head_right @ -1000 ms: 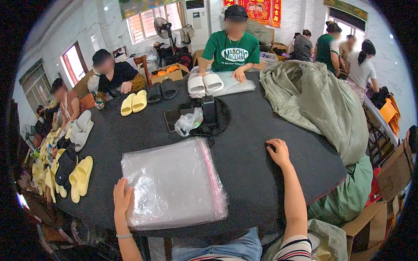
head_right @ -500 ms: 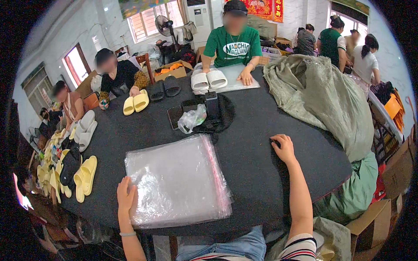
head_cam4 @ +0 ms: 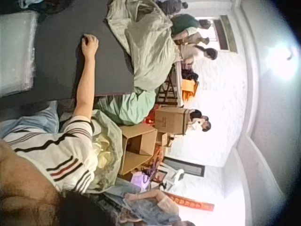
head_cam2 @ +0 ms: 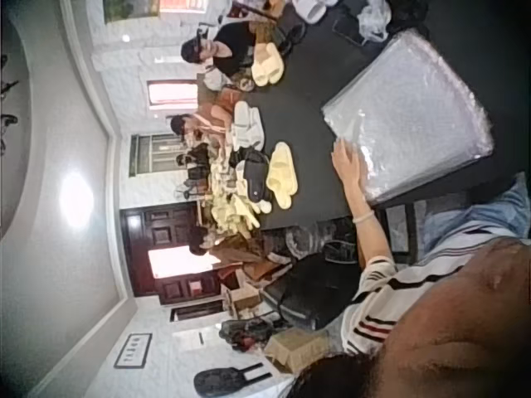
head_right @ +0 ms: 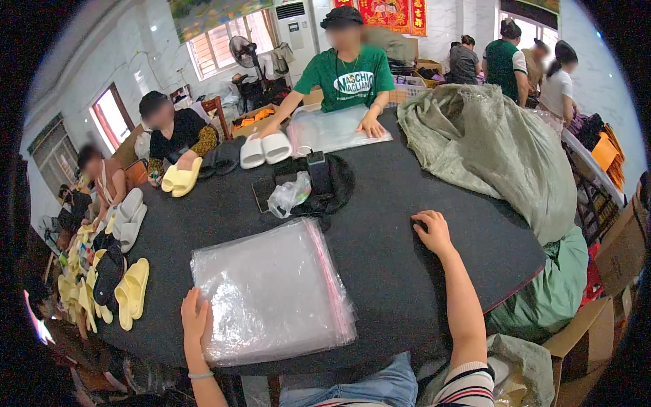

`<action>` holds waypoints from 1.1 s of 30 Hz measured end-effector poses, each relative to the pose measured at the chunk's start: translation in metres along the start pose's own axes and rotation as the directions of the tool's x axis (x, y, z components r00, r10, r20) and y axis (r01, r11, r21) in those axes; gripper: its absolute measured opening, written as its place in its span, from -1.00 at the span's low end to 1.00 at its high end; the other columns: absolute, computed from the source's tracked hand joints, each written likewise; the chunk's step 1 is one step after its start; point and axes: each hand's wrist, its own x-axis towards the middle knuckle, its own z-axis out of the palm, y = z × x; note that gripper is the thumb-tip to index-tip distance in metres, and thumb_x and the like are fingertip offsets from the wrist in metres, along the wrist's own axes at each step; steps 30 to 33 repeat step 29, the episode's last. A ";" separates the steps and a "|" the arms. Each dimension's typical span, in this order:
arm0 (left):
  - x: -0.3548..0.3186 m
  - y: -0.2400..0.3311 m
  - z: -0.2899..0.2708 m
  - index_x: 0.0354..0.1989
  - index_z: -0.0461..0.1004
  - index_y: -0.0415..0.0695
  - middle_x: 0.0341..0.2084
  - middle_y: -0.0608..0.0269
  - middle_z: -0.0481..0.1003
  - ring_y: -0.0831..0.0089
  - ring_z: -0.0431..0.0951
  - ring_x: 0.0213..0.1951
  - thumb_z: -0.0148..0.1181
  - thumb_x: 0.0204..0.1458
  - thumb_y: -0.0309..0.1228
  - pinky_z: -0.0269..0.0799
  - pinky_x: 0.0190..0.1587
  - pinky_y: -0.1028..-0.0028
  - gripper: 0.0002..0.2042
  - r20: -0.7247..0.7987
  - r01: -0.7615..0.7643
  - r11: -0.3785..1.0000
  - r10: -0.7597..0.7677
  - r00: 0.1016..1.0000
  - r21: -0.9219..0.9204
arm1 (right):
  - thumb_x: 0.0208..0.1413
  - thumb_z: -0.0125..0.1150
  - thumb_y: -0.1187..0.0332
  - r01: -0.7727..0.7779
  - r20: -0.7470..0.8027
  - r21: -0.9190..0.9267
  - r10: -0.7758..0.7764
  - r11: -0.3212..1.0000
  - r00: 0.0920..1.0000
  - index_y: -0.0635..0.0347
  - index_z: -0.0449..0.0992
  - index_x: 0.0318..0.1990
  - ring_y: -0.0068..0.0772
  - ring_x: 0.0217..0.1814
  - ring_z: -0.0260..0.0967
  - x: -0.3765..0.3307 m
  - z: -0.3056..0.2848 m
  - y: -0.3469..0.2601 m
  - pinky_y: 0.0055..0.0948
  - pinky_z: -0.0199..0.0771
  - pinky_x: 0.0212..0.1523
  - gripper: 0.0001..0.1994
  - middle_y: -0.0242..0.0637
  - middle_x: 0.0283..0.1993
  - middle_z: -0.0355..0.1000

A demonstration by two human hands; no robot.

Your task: The person places pairs of yellow and black slippers into clear plastic bags on a table. They arrange the slippers inside the bags and move the packaged items aside. The person repeats this process for multiple pairs of slippers throughout the video.

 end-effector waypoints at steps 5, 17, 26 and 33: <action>0.000 -0.001 0.001 0.21 0.30 -0.23 0.23 0.02 0.29 0.14 0.18 0.31 0.08 0.15 -0.24 -0.09 0.36 0.15 -0.51 -0.008 -0.014 1.000 0.014 1.000 0.023 | 0.04 0.25 0.34 -0.002 -0.001 -0.010 0.002 1.000 1.000 0.04 0.58 -0.09 -0.11 0.17 0.25 0.000 0.000 0.000 -0.16 0.25 0.20 -0.75 -0.24 0.04 0.41; -0.001 -0.005 0.002 0.20 0.30 -0.23 0.21 0.01 0.30 0.13 0.19 0.30 0.10 0.14 -0.25 -0.06 0.35 0.12 -0.51 -0.032 -0.037 0.999 0.037 0.999 0.024 | 0.04 0.25 0.35 -0.007 0.001 -0.006 0.007 1.000 1.000 0.04 0.58 -0.08 -0.12 0.18 0.25 -0.001 0.001 -0.001 -0.16 0.25 0.21 -0.75 -0.26 0.05 0.41; 0.003 -0.005 0.004 0.20 0.31 -0.23 0.21 -0.02 0.30 0.08 0.19 0.30 0.10 0.14 -0.24 -0.08 0.36 0.12 -0.51 -0.021 -0.040 0.999 0.041 0.999 0.016 | 0.05 0.25 0.34 0.011 -0.010 -0.001 -0.011 1.000 1.000 0.04 0.57 -0.08 -0.12 0.19 0.25 -0.002 -0.001 0.003 -0.15 0.24 0.20 -0.75 -0.27 0.06 0.42; 0.005 -0.017 0.007 0.22 0.29 -0.23 0.23 -0.01 0.27 0.10 0.16 0.32 0.13 0.12 -0.21 -0.11 0.36 0.08 -0.48 0.018 -0.011 1.000 0.012 1.000 -0.021 | 0.04 0.26 0.31 0.055 -0.006 -0.010 -0.055 0.998 0.998 0.05 0.56 -0.08 -0.11 0.20 0.25 0.000 0.003 0.010 -0.13 0.22 0.22 -0.74 -0.27 0.06 0.42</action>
